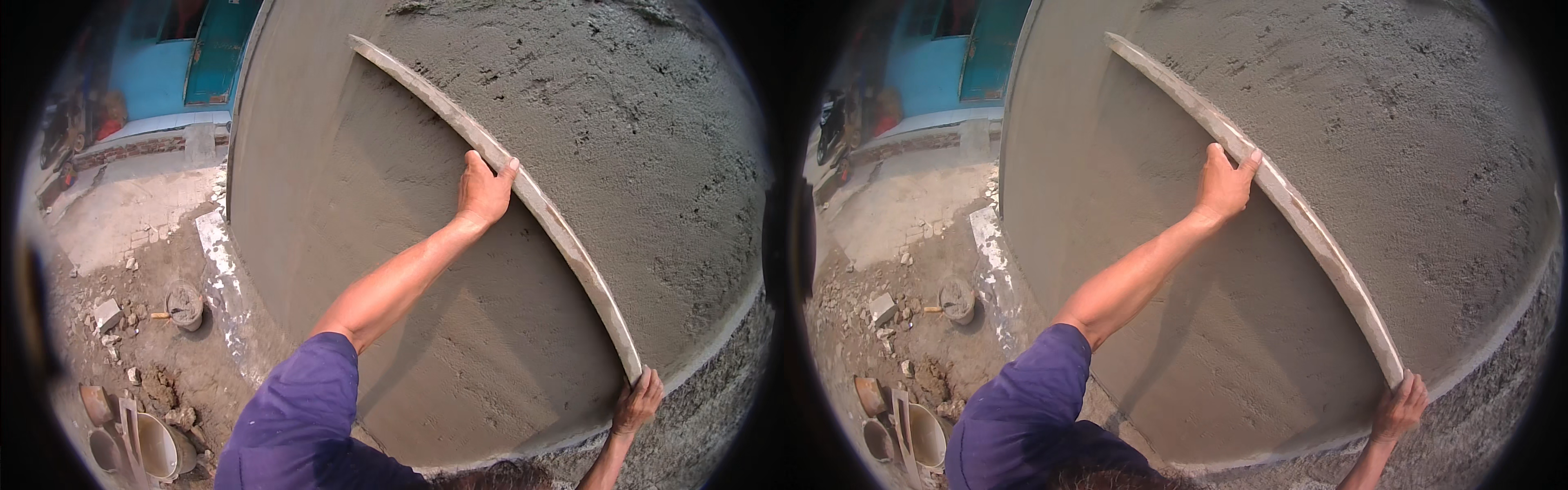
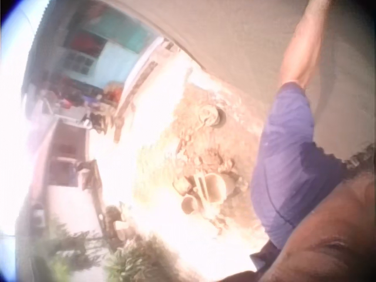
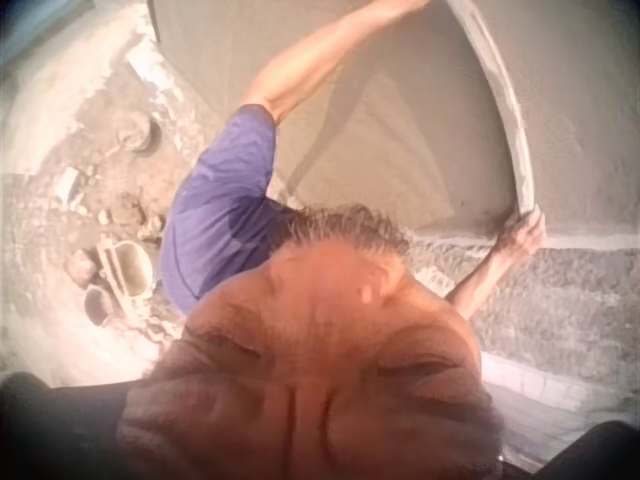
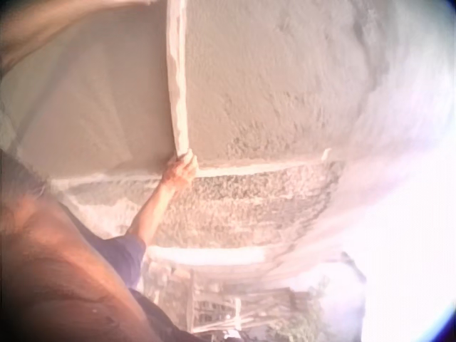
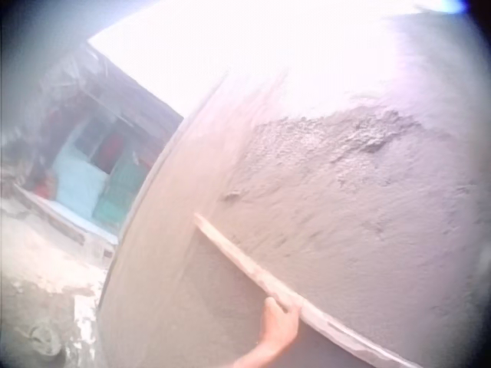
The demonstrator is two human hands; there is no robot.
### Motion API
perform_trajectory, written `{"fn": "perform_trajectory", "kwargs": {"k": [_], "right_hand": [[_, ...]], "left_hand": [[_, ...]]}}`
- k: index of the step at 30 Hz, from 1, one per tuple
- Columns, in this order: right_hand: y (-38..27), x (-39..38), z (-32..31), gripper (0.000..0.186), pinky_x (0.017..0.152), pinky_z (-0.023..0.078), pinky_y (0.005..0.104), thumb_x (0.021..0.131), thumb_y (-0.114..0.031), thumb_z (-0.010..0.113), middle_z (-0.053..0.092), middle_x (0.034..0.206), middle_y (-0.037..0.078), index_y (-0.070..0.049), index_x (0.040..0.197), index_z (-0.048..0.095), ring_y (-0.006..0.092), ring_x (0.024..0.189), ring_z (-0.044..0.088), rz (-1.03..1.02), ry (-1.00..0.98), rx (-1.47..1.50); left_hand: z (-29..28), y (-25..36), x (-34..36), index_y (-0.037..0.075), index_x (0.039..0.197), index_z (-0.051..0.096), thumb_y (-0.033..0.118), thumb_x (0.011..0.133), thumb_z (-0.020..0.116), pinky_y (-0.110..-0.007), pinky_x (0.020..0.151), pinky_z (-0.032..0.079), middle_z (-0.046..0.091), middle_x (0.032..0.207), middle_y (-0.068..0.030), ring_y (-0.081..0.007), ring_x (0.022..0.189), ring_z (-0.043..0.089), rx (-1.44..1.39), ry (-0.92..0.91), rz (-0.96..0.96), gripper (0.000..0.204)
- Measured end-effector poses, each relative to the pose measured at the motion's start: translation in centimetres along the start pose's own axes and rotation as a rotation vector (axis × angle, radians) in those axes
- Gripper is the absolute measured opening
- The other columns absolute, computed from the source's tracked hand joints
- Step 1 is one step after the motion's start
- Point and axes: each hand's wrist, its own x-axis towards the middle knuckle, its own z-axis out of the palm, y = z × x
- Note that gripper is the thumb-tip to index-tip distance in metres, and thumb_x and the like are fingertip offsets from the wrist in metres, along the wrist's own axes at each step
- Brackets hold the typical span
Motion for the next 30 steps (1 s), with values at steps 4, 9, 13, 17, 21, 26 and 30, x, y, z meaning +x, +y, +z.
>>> {"fn": "perform_trajectory", "kwargs": {"k": [4,9,13,17,21,26,30], "right_hand": [[0.6,-0.4,0.1,0.046,0.09,0.049,0.0517,0.099,-0.026,0.069,0.062,0.121,0.018,-0.005,0.136,0.053,0.0393,0.108,0.063,0.009,0.029,0.008],[2.7,-1.2,-0.3,0.048,0.089,0.049,0.0502,0.1,-0.031,0.067,0.062,0.12,0.018,-0.005,0.137,0.052,0.0382,0.107,0.063,0.002,0.034,0.0],[5.1,-3.4,0.2,0.047,0.091,0.048,0.0495,0.103,-0.031,0.062,0.063,0.121,0.017,-0.002,0.138,0.051,0.0372,0.109,0.063,0.029,0.04,-0.012],[6.0,1.3,0.7,0.044,0.093,0.049,0.0496,0.102,-0.025,0.063,0.064,0.125,0.018,0.0,0.137,0.055,0.0375,0.111,0.063,0.029,0.126,-0.062],[6.3,9.7,0.7,0.044,0.097,0.051,0.047,0.095,-0.016,0.072,0.068,0.124,0.015,-0.001,0.135,0.059,0.0338,0.113,0.066,0.065,0.212,-0.027],[7.1,11.1,1.7,0.045,0.095,0.051,0.0477,0.096,-0.017,0.071,0.068,0.122,0.015,-0.001,0.136,0.058,0.0356,0.109,0.066,0.016,0.232,-0.03],[10.7,0.2,0.7,0.049,0.097,0.049,0.0499,0.097,-0.019,0.07,0.067,0.122,0.016,0.0,0.14,0.056,0.0368,0.108,0.065,-0.001,0.155,-0.076]], "left_hand": [[4.8,1.3,-7.9,-0.023,0.149,-0.015,0.039,0.092,0.076,-0.042,0.118,0.039,0.042,0.144,-0.0432,-0.0439,0.136,0.051,-0.011,-0.216,0.031,0.124],[7.7,1.8,-10.3,-0.021,0.149,-0.019,0.044,0.089,0.076,-0.044,0.12,0.034,0.028,0.151,-0.0457,-0.0461,0.142,0.043,-0.066,-0.191,-0.011,0.13],[7.6,3.9,-9.5,-0.022,0.149,-0.019,0.036,0.087,0.076,-0.041,0.12,0.035,0.037,0.146,-0.0465,-0.0483,0.139,0.046,-0.118,-0.178,-0.041,0.127],[9.0,6.5,-2.9,-0.023,0.147,-0.02,0.035,0.086,0.076,-0.041,0.112,0.043,0.046,0.137,-0.0468,-0.0474,0.129,0.055,-0.016,-0.114,0.053,0.128],[8.4,14.5,4.4,-0.015,0.152,-0.022,0.032,0.086,0.078,-0.037,0.084,0.06,0.063,0.123,-0.0323,-0.0331,0.105,0.069,0.002,-0.185,-0.03,0.129],[8.2,15.6,4.7,-0.013,0.153,-0.021,0.03,0.087,0.079,-0.03,0.051,0.059,0.069,0.104,-0.0236,-0.0241,0.075,0.071,-0.033,-0.126,-0.037,0.127],[10.5,9.8,-4.8,-0.017,0.147,-0.03,0.035,0.097,0.066,-0.046,0.129,0.015,0.018,0.155,-0.0458,-0.0477,0.15,0.027,-0.087,-0.367,-0.028,0.119]]}}
